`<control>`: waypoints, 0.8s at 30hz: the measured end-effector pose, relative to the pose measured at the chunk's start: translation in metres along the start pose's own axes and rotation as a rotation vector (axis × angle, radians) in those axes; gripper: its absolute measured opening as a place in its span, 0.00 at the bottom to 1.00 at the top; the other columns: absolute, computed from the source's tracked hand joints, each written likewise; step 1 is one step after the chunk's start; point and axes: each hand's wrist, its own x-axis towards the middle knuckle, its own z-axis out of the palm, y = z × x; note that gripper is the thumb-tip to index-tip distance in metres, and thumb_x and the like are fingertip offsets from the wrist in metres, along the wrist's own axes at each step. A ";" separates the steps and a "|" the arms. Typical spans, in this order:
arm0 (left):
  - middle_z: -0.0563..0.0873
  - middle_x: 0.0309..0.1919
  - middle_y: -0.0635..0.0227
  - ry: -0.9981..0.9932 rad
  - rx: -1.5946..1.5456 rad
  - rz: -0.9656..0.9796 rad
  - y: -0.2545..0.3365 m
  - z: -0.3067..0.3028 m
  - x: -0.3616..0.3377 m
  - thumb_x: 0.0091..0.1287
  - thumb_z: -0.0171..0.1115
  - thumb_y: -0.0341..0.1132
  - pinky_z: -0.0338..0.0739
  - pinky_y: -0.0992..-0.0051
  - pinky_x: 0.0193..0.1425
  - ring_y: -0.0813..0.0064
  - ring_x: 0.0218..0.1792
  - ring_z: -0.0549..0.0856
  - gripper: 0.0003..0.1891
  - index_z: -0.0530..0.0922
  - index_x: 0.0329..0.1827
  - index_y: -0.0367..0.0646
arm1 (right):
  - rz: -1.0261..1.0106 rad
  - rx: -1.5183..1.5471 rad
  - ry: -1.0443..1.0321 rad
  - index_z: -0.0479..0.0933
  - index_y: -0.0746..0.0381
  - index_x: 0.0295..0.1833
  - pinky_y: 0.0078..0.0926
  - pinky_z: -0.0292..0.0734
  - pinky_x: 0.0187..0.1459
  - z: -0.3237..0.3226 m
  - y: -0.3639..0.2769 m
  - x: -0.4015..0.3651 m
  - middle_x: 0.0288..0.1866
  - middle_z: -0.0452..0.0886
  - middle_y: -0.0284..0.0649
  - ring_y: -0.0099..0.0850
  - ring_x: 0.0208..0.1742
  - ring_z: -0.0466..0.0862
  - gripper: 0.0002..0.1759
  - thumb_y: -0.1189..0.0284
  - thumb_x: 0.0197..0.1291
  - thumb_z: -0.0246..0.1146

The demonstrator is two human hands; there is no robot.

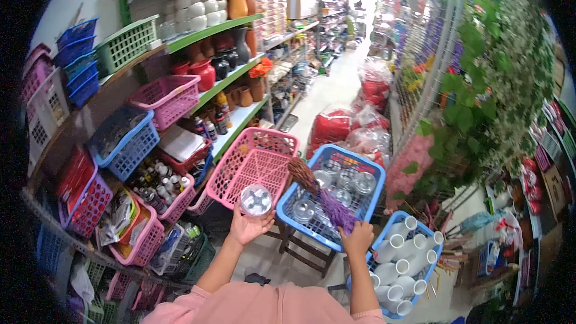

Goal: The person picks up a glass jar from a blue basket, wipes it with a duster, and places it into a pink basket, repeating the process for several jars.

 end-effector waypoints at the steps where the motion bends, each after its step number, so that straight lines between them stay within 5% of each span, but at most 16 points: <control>1: 0.77 0.57 0.57 0.007 0.049 0.030 0.007 -0.001 -0.005 0.58 0.54 0.70 0.67 0.58 0.64 0.57 0.57 0.75 0.43 0.69 0.65 0.44 | 0.024 0.001 0.005 0.75 0.64 0.50 0.44 0.68 0.49 -0.012 -0.009 -0.001 0.47 0.73 0.45 0.46 0.52 0.72 0.35 0.52 0.41 0.74; 4: 0.77 0.58 0.60 0.003 0.132 0.146 0.025 -0.017 -0.020 0.58 0.61 0.62 0.68 0.59 0.66 0.59 0.58 0.75 0.38 0.70 0.64 0.45 | 0.022 0.097 0.202 0.69 0.63 0.55 0.43 0.65 0.55 -0.027 -0.032 0.003 0.54 0.71 0.46 0.47 0.56 0.72 0.42 0.49 0.39 0.75; 8: 0.74 0.61 0.62 -0.039 0.303 0.250 0.053 -0.030 -0.038 0.58 0.68 0.51 0.68 0.62 0.68 0.65 0.62 0.74 0.37 0.64 0.69 0.48 | -0.231 0.321 0.307 0.71 0.62 0.50 0.40 0.67 0.54 -0.039 -0.092 0.017 0.49 0.74 0.44 0.43 0.53 0.74 0.29 0.62 0.45 0.74; 11: 0.69 0.65 0.65 0.017 0.606 0.427 0.069 -0.005 -0.062 0.58 0.70 0.45 0.67 0.63 0.69 0.68 0.65 0.71 0.43 0.55 0.74 0.51 | -0.245 0.971 -0.212 0.75 0.62 0.43 0.28 0.74 0.45 -0.018 -0.157 0.018 0.39 0.78 0.38 0.30 0.44 0.80 0.14 0.74 0.51 0.70; 12: 0.66 0.68 0.64 -0.040 0.665 0.436 0.083 -0.023 -0.060 0.57 0.71 0.39 0.65 0.63 0.70 0.66 0.67 0.70 0.49 0.47 0.77 0.53 | -0.217 1.092 -0.428 0.75 0.62 0.45 0.29 0.74 0.47 -0.012 -0.181 0.017 0.42 0.79 0.36 0.28 0.46 0.79 0.14 0.73 0.54 0.69; 17: 0.62 0.69 0.58 0.154 1.077 0.641 0.122 0.027 -0.111 0.53 0.75 0.33 0.65 0.65 0.69 0.67 0.66 0.68 0.56 0.42 0.78 0.52 | -0.500 1.372 -1.103 0.63 0.62 0.61 0.36 0.70 0.59 0.020 -0.295 0.017 0.60 0.69 0.43 0.34 0.62 0.72 0.27 0.59 0.64 0.61; 21: 0.64 0.68 0.60 0.123 1.286 0.782 0.171 0.006 -0.134 0.49 0.78 0.36 0.63 0.65 0.70 0.67 0.66 0.68 0.55 0.48 0.77 0.46 | -0.570 1.484 -1.314 0.58 0.62 0.65 0.40 0.68 0.63 0.020 -0.382 0.021 0.64 0.65 0.45 0.36 0.65 0.70 0.36 0.55 0.60 0.65; 22: 0.65 0.68 0.60 0.141 1.345 0.830 0.179 0.014 -0.145 0.49 0.79 0.37 0.63 0.64 0.71 0.67 0.66 0.68 0.55 0.49 0.77 0.46 | -0.523 1.533 -1.350 0.59 0.62 0.61 0.35 0.69 0.61 0.012 -0.402 0.020 0.63 0.66 0.42 0.32 0.63 0.69 0.28 0.67 0.62 0.64; 24: 0.66 0.67 0.58 0.173 1.388 0.994 0.194 0.015 -0.160 0.47 0.80 0.40 0.63 0.62 0.71 0.66 0.65 0.70 0.54 0.53 0.74 0.45 | -0.568 1.570 -1.397 0.59 0.62 0.62 0.34 0.68 0.61 0.022 -0.436 0.020 0.61 0.67 0.42 0.32 0.62 0.70 0.28 0.68 0.62 0.64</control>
